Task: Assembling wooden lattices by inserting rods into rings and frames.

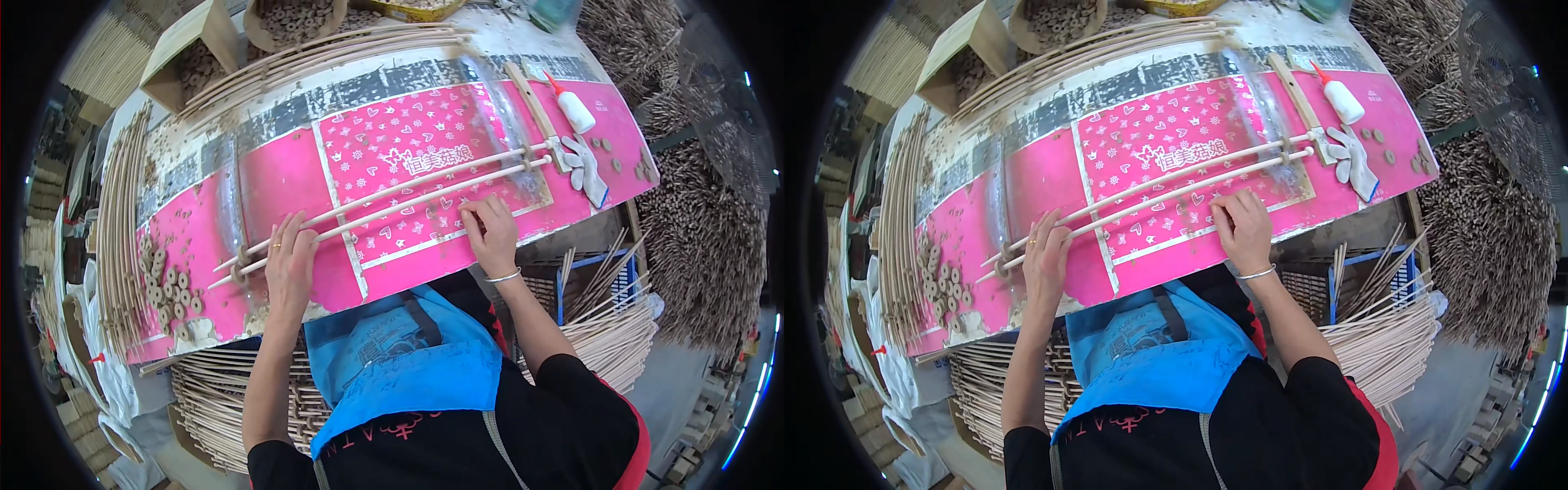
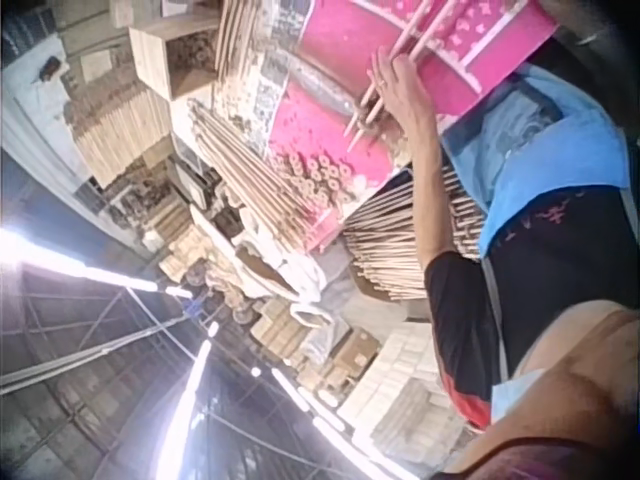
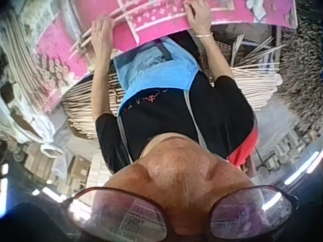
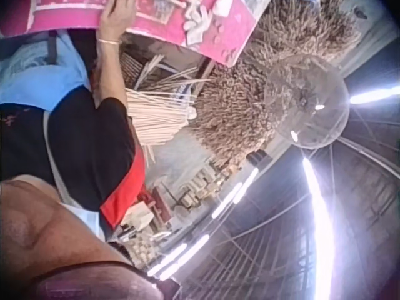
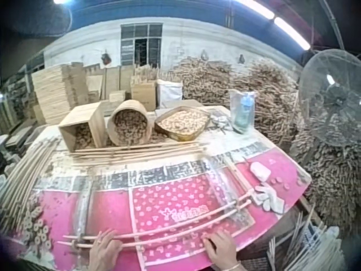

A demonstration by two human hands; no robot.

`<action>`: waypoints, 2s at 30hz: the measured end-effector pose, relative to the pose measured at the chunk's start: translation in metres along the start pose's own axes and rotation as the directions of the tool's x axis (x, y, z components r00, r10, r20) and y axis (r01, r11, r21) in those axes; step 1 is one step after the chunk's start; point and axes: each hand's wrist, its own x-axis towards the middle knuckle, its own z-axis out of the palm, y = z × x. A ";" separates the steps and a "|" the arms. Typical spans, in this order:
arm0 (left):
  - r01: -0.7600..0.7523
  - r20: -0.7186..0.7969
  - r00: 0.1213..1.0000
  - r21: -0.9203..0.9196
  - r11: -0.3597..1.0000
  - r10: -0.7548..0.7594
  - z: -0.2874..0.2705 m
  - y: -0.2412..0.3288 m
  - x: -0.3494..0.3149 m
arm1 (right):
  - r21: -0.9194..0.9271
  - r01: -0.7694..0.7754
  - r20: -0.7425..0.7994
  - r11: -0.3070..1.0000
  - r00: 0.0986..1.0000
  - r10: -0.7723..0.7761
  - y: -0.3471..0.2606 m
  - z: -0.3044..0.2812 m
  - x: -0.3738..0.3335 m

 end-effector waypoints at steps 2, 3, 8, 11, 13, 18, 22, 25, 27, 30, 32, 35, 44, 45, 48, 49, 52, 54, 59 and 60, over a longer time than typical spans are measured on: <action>-0.025 0.008 1.000 0.026 0.999 0.025 0.001 0.001 0.003 | -0.002 -0.014 0.002 1.000 1.000 0.014 0.000 -0.001 0.000; -0.046 0.015 0.999 0.051 0.998 0.045 0.001 0.001 0.005 | -0.003 -0.025 0.006 1.000 1.000 0.025 0.000 -0.002 0.000; -0.113 0.034 0.993 0.001 0.994 0.113 -0.001 0.001 0.019 | -0.009 -0.013 -0.013 1.000 1.000 0.013 0.004 -0.002 0.002; -0.100 0.021 0.995 -0.063 0.993 0.101 -0.006 -0.006 0.012 | 0.005 -0.011 0.004 1.000 1.000 0.011 0.000 0.001 0.004; -0.050 0.011 0.999 -0.044 0.998 0.051 -0.019 -0.011 -0.003 | 0.037 -0.017 0.057 0.999 0.998 0.015 -0.008 0.008 0.004; -0.035 -0.140 0.989 0.035 0.999 0.039 -0.078 -0.013 -0.044 | 0.029 -0.019 0.088 0.999 0.996 0.016 0.011 0.007 -0.009; 0.283 -0.369 0.900 0.091 0.955 -0.231 -0.156 -0.013 -0.143 | -0.054 0.113 0.122 0.992 0.987 -0.106 0.053 0.002 -0.012; 0.668 -0.612 0.493 -0.190 0.720 -0.619 -0.177 0.012 -0.252 | -0.011 0.082 0.194 0.997 0.978 -0.078 0.074 0.001 -0.004; 0.816 -0.761 0.283 -0.128 0.564 -0.583 -0.182 0.027 -0.327 | 0.029 0.038 0.217 0.999 0.975 -0.043 0.060 0.006 0.009; 0.946 -0.865 0.033 -0.134 0.295 -0.501 -0.177 0.058 -0.425 | 0.092 0.096 0.276 0.991 0.954 -0.118 0.034 0.015 0.026; 0.984 -0.894 -0.077 -0.140 0.114 -0.441 -0.157 0.066 -0.494 | 0.164 0.042 0.323 0.986 0.942 -0.094 0.023 0.031 0.038; 0.979 -0.898 -0.194 -0.150 -0.140 -0.395 -0.124 0.058 -0.577 | 0.159 0.121 0.350 0.980 0.921 -0.171 0.005 0.043 0.054; 0.905 -0.691 -0.420 -0.273 -0.325 -0.589 -0.058 -0.024 -0.721 | -0.018 0.063 0.203 0.998 0.977 -0.058 -0.003 0.020 0.069; 0.870 -0.563 -0.482 -0.216 -0.444 -0.672 -0.069 -0.020 -0.735 | 0.000 -0.080 0.134 0.997 0.988 0.079 0.030 0.015 0.073; 0.808 -0.569 -0.446 0.075 -0.584 -0.691 -0.056 -0.029 -0.726 | -0.317 -0.152 -0.150 0.936 0.983 0.109 0.083 -0.059 0.078; 0.843 -0.456 -0.453 0.061 -0.534 -0.766 -0.059 -0.040 -0.711 | -0.387 -0.180 -0.226 0.904 0.969 0.096 0.115 -0.093 0.073; 0.188 0.095 -0.096 0.979 0.076 -0.991 -0.077 -0.060 -0.707 | -0.597 -0.328 -0.300 0.732 0.938 0.176 0.172 -0.140 0.052; 0.834 -0.438 0.147 0.537 -0.127 -0.887 -0.080 -0.096 -0.697 | -0.412 -0.365 -0.153 0.835 0.931 0.332 0.222 -0.158 0.045; 0.865 -0.528 0.441 0.034 0.501 -0.726 -0.082 -0.105 -0.432 | -0.467 -0.213 -0.066 0.858 0.976 0.206 0.205 -0.165 0.034; 0.811 -0.474 0.517 0.005 0.585 -0.713 -0.085 -0.088 -0.371 | -0.490 -0.227 -0.161 0.841 0.972 0.169 0.197 -0.158 0.037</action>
